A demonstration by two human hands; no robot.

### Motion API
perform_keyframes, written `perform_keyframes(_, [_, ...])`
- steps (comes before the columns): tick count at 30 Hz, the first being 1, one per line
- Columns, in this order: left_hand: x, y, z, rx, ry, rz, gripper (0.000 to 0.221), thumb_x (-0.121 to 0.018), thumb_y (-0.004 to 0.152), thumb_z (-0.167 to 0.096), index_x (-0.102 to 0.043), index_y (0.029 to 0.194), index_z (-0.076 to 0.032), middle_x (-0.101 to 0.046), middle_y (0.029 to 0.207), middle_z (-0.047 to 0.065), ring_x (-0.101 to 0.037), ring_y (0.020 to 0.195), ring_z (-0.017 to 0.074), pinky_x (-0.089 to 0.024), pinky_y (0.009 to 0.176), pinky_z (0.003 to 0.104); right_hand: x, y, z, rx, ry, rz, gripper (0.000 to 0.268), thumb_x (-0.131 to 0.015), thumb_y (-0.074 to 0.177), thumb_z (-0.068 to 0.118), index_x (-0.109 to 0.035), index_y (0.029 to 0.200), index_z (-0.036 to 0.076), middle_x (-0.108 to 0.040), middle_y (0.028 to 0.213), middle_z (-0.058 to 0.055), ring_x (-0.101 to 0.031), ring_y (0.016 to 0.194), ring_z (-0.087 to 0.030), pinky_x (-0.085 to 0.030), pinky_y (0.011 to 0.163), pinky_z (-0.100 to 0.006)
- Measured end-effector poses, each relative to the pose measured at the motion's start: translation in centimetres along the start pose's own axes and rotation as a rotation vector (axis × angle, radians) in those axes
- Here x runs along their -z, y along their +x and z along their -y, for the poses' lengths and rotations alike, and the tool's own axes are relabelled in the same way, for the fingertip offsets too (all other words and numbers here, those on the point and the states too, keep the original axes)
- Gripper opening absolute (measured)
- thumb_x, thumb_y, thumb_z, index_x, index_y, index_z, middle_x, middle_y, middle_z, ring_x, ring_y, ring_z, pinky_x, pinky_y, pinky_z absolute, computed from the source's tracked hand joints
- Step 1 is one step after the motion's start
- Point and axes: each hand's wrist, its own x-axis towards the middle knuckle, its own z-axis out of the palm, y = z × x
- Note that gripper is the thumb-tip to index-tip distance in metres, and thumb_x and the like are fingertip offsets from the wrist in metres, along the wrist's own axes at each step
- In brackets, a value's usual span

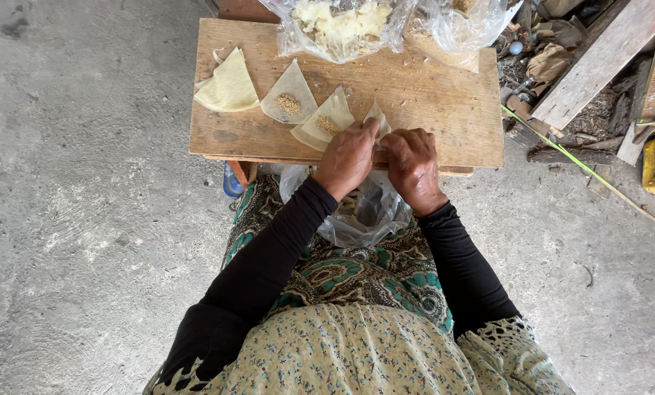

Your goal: The person folds triangular wrappers around a mixture by hand and with a spoon, then places the finished items into a plastic bag.

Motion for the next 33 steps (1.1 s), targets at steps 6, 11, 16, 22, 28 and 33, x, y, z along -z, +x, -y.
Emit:
perform_keyframes(6, [-0.9, -1.3, 0.3, -0.115, 0.156, -0.075, 0.017, -0.061, 0.091, 0.001, -0.066, 0.104, 0.009, -0.063, 0.09, 0.017, -0.065, 0.078, 0.0232, -0.058, 0.071, 0.035, 1.9, 0.9, 1.1, 0.072, -0.01, 0.095, 0.019, -0.071, 0.091, 0.001, -0.071, 0.11, 0.002, -0.066, 0.106, -0.011, -0.061, 0.101, -0.03, -0.045, 0.084, -0.042])
perform_keyframes(11, [-1.3, -0.3, 0.7, -0.08, 0.304, 0.045, 0.006, -0.061, 0.093, 0.003, -0.065, 0.091, 0.006, -0.064, 0.088, 0.017, -0.064, 0.077, 0.0222, -0.058, 0.071, 0.037, 0.0, 1.2, -1.2, -0.03, 0.084, 0.153, 0.006, -0.074, 0.096, 0.002, -0.072, 0.102, 0.001, -0.062, 0.094, -0.011, -0.056, 0.091, -0.028, -0.046, 0.084, -0.04])
perform_keyframes(16, [-0.6, 1.3, 1.1, 0.059, 0.216, 0.13, 0.005, -0.062, 0.085, 0.003, -0.067, 0.086, 0.004, -0.066, 0.093, 0.018, -0.064, 0.072, 0.0213, -0.057, 0.069, 0.037, -1.9, 1.3, -4.3, -0.16, 0.148, 0.193, 0.007, -0.076, 0.09, 0.006, -0.07, 0.087, 0.003, -0.07, 0.083, -0.012, -0.064, 0.083, -0.024, -0.05, 0.086, -0.04])
perform_keyframes(22, [-1.4, 0.1, 1.0, -0.043, 0.288, 0.029, 0.011, -0.065, 0.093, -0.003, -0.067, 0.098, 0.006, -0.066, 0.087, 0.017, -0.064, 0.073, 0.0219, -0.058, 0.066, 0.036, -1.7, 0.0, -2.4, 0.075, 0.042, 0.098, 0.006, -0.066, 0.106, -0.001, -0.07, 0.111, 0.0, -0.073, 0.11, -0.014, -0.066, 0.105, -0.024, -0.053, 0.096, -0.037])
perform_keyframes(28, [-1.4, -0.1, 1.7, -0.1, 0.362, 0.049, 0.007, -0.063, 0.092, -0.002, -0.068, 0.095, 0.003, -0.066, 0.094, 0.015, -0.065, 0.083, 0.0214, -0.059, 0.075, 0.036, 1.0, 2.0, -0.3, 0.015, -0.029, 0.099, 0.016, -0.073, 0.084, 0.003, -0.076, 0.099, 0.005, -0.068, 0.097, -0.016, -0.056, 0.097, -0.031, -0.043, 0.081, -0.043])
perform_keyframes(33, [-1.5, 0.9, 2.5, 0.019, 0.174, 0.053, 0.014, -0.062, 0.095, 0.002, -0.069, 0.106, 0.005, -0.067, 0.093, 0.015, -0.065, 0.079, 0.0216, -0.058, 0.071, 0.034, -1.9, 1.0, -2.9, -0.032, -0.015, 0.143, 0.013, -0.068, 0.097, 0.0, -0.071, 0.11, 0.001, -0.066, 0.103, -0.012, -0.057, 0.099, -0.026, -0.046, 0.089, -0.04])
